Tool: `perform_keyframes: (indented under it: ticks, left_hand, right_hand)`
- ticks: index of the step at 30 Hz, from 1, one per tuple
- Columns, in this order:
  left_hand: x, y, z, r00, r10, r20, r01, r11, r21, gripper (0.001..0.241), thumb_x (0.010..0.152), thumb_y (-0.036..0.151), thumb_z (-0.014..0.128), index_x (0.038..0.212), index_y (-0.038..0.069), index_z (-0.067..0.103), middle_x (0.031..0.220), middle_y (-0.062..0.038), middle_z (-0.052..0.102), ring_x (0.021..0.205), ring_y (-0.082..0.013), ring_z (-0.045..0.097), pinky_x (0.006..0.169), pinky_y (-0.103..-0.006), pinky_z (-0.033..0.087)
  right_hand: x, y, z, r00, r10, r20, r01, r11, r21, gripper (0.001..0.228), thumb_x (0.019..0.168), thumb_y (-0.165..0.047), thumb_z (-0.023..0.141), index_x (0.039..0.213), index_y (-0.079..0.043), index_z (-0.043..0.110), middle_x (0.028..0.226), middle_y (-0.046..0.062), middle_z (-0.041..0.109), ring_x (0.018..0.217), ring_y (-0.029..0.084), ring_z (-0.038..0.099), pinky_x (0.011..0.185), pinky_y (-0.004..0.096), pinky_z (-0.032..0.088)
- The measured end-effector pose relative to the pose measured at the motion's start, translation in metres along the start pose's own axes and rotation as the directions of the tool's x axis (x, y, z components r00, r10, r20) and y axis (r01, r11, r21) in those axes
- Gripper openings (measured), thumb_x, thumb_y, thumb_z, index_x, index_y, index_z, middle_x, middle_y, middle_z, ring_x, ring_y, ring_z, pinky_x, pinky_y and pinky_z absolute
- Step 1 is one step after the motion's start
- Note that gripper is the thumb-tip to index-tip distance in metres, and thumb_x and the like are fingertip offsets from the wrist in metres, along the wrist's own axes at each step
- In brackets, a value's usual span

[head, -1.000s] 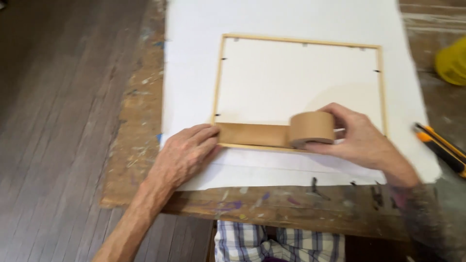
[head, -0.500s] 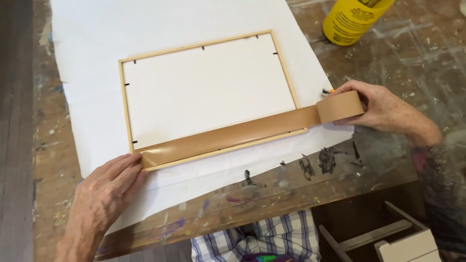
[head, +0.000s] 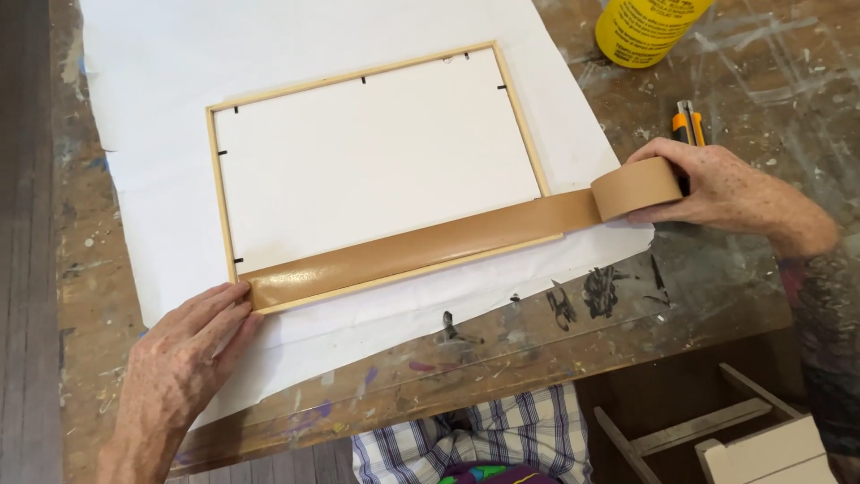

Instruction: The person is sealing the back of a picture frame using brown paper tape, a utility knife to cut the tape, and a brush to apply water/adhesive.

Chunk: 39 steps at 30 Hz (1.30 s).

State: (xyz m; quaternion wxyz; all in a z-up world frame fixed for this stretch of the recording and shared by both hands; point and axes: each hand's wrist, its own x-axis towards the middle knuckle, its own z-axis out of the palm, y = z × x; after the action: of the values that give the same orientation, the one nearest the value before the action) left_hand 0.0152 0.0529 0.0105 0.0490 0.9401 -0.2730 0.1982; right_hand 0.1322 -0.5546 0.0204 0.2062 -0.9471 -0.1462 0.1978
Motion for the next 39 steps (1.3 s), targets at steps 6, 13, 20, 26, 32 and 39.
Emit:
perform_keyframes:
  ticks: [6, 13, 20, 26, 32, 39]
  left_hand:
    - [0.001, 0.000, 0.000, 1.000, 0.003, 0.002, -0.003, 1.000, 0.001, 0.007, 0.097, 0.018, 0.076, 0.101, 0.013, 0.074, 0.117, 0.002, 0.077, 0.107, -0.0181, 0.075, 0.083, -0.0321, 0.062]
    - [0.007, 0.002, -0.001, 1.000, -0.014, 0.004, 0.014, 1.000, 0.005, 0.010, 0.095, 0.020, 0.078, 0.099, 0.013, 0.073, 0.117, 0.000, 0.077, 0.106, -0.0197, 0.075, 0.084, -0.0328, 0.062]
    - [0.011, -0.001, 0.002, 0.990, -0.092, 0.108, 0.094, 0.995, -0.016, 0.009, 0.090, 0.023, 0.080, 0.086, 0.016, 0.075, 0.102, 0.000, 0.079, 0.098, -0.0156, 0.075, 0.084, -0.0298, 0.061]
    - [0.019, 0.004, 0.005, 0.963, -0.213, 0.163, 0.211, 0.977, 0.033, 0.019, 0.092, 0.028, 0.078, 0.076, 0.016, 0.076, 0.089, 0.002, 0.077, 0.100, -0.0163, 0.075, 0.090, -0.0313, 0.060]
    - [0.032, 0.011, 0.005, 0.917, -0.311, 0.251, 0.287, 0.949, 0.130, 0.030, 0.094, 0.041, 0.075, 0.074, 0.020, 0.075, 0.080, 0.006, 0.075, 0.100, -0.0096, 0.075, 0.096, -0.0257, 0.058]
    - [0.049, 0.015, 0.009, 0.803, -0.404, 0.439, 0.302, 0.910, 0.285, 0.031, 0.095, 0.055, 0.061, 0.102, 0.027, 0.074, 0.087, 0.004, 0.073, 0.103, -0.0112, 0.073, 0.100, -0.0321, 0.054]
  right_hand:
    - [0.004, 0.006, -0.001, 1.000, 0.007, 0.013, -0.007, 0.999, -0.036, 0.068, 0.067, -0.034, 0.090, 0.125, -0.018, 0.059, 0.122, 0.001, 0.068, 0.102, 0.020, 0.069, 0.075, 0.036, 0.060]
    - [-0.008, -0.048, -0.014, 0.997, 0.069, 0.039, -0.063, 0.988, -0.142, 0.088, 0.063, -0.033, 0.092, 0.140, -0.021, 0.051, 0.135, 0.004, 0.063, 0.115, 0.023, 0.065, 0.090, 0.042, 0.061]
    - [0.044, -0.204, 0.067, 0.775, -0.572, -0.268, 0.581, 0.812, -0.049, 0.020, 0.089, -0.023, 0.075, 0.108, -0.016, 0.078, 0.106, 0.004, 0.076, 0.102, 0.019, 0.072, 0.095, 0.033, 0.058]
    - [0.091, -0.229, 0.127, 0.742, -0.637, -0.210, 0.616, 0.771, -0.162, 0.007, 0.094, -0.029, 0.075, 0.096, -0.022, 0.075, 0.105, -0.005, 0.070, 0.106, 0.014, 0.066, 0.095, 0.029, 0.054]
    - [0.041, -0.166, 0.061, 0.899, -0.411, -0.152, 0.391, 0.909, -0.148, 0.010, 0.088, -0.028, 0.078, 0.094, -0.020, 0.080, 0.107, -0.004, 0.075, 0.111, 0.016, 0.068, 0.099, 0.031, 0.054]
    - [0.018, -0.132, 0.029, 0.963, -0.246, -0.105, 0.213, 0.942, -0.260, 0.013, 0.087, -0.029, 0.078, 0.093, -0.019, 0.082, 0.108, -0.003, 0.076, 0.114, 0.016, 0.069, 0.104, 0.035, 0.053]
